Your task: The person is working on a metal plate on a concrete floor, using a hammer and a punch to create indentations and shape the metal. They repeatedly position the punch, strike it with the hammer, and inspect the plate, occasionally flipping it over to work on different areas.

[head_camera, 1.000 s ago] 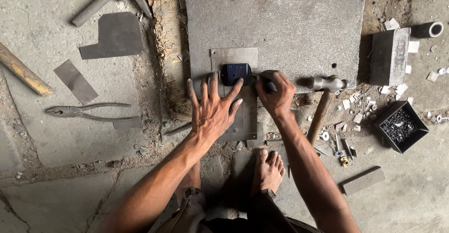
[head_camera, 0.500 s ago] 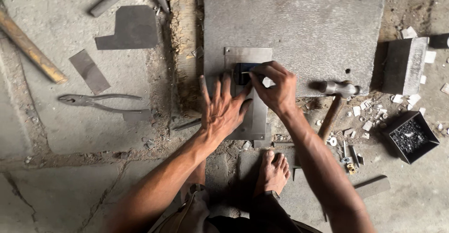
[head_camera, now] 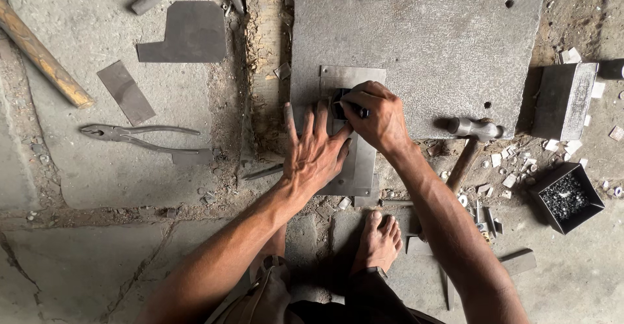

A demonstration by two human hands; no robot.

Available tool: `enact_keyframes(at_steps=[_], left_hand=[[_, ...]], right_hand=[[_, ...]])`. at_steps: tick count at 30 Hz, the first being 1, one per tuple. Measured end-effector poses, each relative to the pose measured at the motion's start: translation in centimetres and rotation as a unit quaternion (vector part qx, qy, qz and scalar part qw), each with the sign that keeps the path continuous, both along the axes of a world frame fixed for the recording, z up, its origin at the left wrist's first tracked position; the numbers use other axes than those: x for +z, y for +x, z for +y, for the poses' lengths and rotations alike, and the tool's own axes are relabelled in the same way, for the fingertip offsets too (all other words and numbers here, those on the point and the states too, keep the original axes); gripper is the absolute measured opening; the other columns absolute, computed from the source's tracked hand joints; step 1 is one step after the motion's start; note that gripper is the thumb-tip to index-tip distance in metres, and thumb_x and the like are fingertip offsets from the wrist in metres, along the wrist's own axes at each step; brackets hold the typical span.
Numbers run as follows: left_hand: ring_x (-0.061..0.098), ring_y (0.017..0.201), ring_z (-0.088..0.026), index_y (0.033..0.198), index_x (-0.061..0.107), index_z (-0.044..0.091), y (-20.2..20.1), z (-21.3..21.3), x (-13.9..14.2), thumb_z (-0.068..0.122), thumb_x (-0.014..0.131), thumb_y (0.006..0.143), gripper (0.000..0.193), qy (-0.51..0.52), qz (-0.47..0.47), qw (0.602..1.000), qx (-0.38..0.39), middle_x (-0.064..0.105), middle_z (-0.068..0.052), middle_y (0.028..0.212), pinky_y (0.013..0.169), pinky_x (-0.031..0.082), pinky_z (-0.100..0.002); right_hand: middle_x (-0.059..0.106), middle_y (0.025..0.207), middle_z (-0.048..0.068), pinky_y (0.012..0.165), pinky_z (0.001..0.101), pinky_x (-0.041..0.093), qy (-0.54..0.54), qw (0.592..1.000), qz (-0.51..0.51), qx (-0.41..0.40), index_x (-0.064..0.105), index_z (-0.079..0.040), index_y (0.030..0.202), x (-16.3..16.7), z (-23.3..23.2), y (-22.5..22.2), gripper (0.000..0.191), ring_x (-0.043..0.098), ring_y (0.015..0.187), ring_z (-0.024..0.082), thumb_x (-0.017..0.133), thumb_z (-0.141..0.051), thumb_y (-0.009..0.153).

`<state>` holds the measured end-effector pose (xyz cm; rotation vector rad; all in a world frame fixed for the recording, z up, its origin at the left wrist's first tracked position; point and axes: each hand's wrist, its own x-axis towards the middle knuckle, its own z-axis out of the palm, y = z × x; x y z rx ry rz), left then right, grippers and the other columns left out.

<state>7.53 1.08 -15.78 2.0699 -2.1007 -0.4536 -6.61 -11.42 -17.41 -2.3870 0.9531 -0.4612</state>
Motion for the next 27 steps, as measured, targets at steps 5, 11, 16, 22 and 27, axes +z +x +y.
enact_keyframes(at_steps=[5,11,16,22,27], left_hand=[[0.047,0.133,-0.042,0.139,0.06,0.034,-0.1,0.1,-0.6,0.045,0.066,0.09,0.051,-0.016,-0.002,1.0,0.0,0.045,-0.025,0.142,0.115,0.007,-0.078],[0.044,0.136,-0.042,0.139,0.057,0.036,-0.1,0.3,-0.9,0.05,0.065,0.093,0.049,-0.002,-0.021,1.0,-0.01,0.044,-0.027,0.146,0.114,0.007,-0.079],[0.041,0.141,-0.042,0.14,0.058,0.035,0.0,0.3,-0.7,0.05,0.068,0.089,0.054,0.008,-0.031,0.999,-0.015,0.043,-0.028,0.149,0.115,0.008,-0.078],[0.03,0.145,-0.046,0.149,0.061,0.03,-0.1,-0.4,-0.4,0.036,0.072,0.09,0.06,-0.067,0.037,0.997,0.006,0.033,-0.034,0.155,0.116,0.006,-0.078],[0.02,0.16,-0.038,0.111,0.068,0.028,0.0,-3.1,-1.1,0.019,0.07,0.097,0.016,-0.025,-0.004,0.998,-0.059,0.019,-0.017,0.173,0.121,0.001,-0.075]], right_hand=[[0.076,0.1,0.011,0.066,0.0306,0.064,0.004,1.0,0.007,0.0,0.08,-0.003,0.1,0.2,0.0,0.1,0.01,0.073,0.084,0.021,0.079,-0.009,0.092],[0.075,0.102,0.009,0.074,0.0304,0.064,-0.062,0.992,0.057,0.093,0.079,-0.005,0.101,0.6,-0.5,0.6,0.009,0.073,0.09,0.021,0.078,-0.008,0.092],[0.075,0.105,0.009,0.081,0.0307,0.064,-0.069,0.987,0.083,0.121,0.079,-0.006,0.101,1.7,-0.3,1.0,0.01,0.072,0.093,0.021,0.078,-0.008,0.091],[0.077,0.101,0.009,0.072,0.0278,0.065,0.025,0.993,-0.06,-0.094,0.079,-0.006,0.103,3.5,1.4,-3.5,0.009,0.075,0.085,0.017,0.077,-0.012,0.096],[0.073,0.083,0.003,0.052,0.0222,0.048,0.058,0.958,-0.106,-0.261,0.079,-0.007,0.1,3.2,2.6,-8.6,0.015,0.061,0.065,0.006,0.081,-0.022,0.099]])
